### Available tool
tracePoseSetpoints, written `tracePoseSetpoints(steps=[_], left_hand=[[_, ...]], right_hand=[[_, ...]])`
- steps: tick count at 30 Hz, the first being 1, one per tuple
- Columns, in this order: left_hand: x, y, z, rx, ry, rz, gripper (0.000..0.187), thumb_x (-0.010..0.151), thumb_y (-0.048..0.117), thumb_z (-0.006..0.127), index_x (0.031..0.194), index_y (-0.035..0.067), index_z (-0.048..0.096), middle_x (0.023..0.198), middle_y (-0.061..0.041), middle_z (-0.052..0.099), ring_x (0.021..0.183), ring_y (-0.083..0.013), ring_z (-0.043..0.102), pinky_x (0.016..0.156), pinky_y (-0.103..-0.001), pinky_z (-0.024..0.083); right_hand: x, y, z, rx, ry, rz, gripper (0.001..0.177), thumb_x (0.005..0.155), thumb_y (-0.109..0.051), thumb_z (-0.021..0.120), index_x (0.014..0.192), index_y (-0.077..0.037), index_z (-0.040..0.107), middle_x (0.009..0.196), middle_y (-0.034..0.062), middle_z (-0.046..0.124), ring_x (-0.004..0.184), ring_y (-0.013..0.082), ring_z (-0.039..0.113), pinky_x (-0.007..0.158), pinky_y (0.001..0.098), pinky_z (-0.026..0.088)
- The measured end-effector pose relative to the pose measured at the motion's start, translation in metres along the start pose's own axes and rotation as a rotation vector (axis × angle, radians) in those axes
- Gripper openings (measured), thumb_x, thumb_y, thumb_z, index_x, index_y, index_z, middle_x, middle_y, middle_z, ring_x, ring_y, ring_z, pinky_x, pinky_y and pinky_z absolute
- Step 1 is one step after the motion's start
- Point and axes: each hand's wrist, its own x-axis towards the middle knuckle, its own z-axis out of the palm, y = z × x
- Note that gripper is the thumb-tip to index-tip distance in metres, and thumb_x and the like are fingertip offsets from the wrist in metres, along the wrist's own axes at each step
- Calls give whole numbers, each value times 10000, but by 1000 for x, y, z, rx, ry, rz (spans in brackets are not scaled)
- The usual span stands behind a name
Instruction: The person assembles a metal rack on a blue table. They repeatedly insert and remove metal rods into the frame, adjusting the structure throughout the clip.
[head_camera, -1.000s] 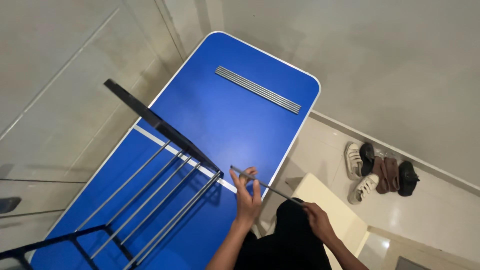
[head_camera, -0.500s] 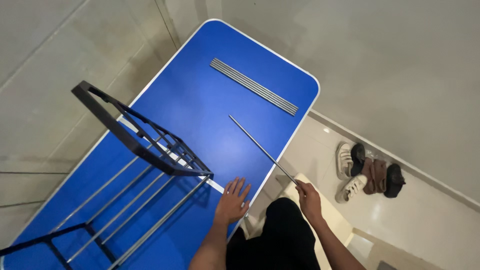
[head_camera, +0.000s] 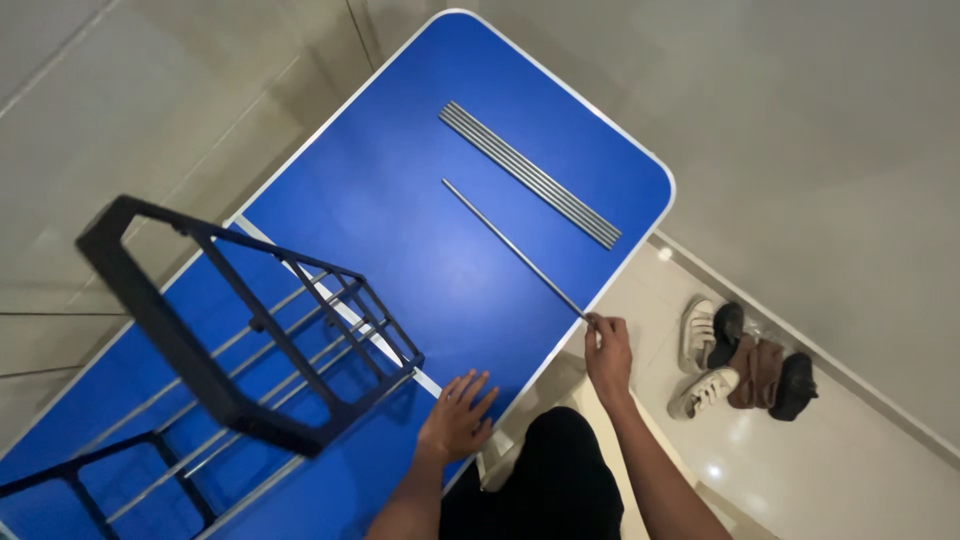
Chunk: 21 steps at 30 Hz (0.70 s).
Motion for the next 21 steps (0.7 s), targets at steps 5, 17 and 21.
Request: tracePoseSetpoints(steps=[5,17,21], left_hand=[[-6,-1,-2,-67,-6,-42,563,953,352,557,1480,159,525,1617,-121,351,1511,-322,260,1233,-506,204],[-6,-4,7,-29,-40,-26,554,982,357,518,1497,157,498,1628,-136,325,1507,-333,247,1217,-521,188],[-5,-3,7,-47,-76,-41,564,964,351,528,1493,157,498,1619,-138,330,1511,-331,247,1221,-518,190]], right_hand=[[50,-4,20,-118,62,-112,149,930,-93,726,1070,-68,769,1008,117,679,943,329,612,850,436,504],[114,0,49,-144,124,-138,114,929,-129,759,1029,-80,781,1031,108,697,1016,325,620,905,453,471],[121,5,52,-140,148,-107,108,929,-137,769,1024,-88,782,1043,109,685,1008,326,613,916,447,470]])
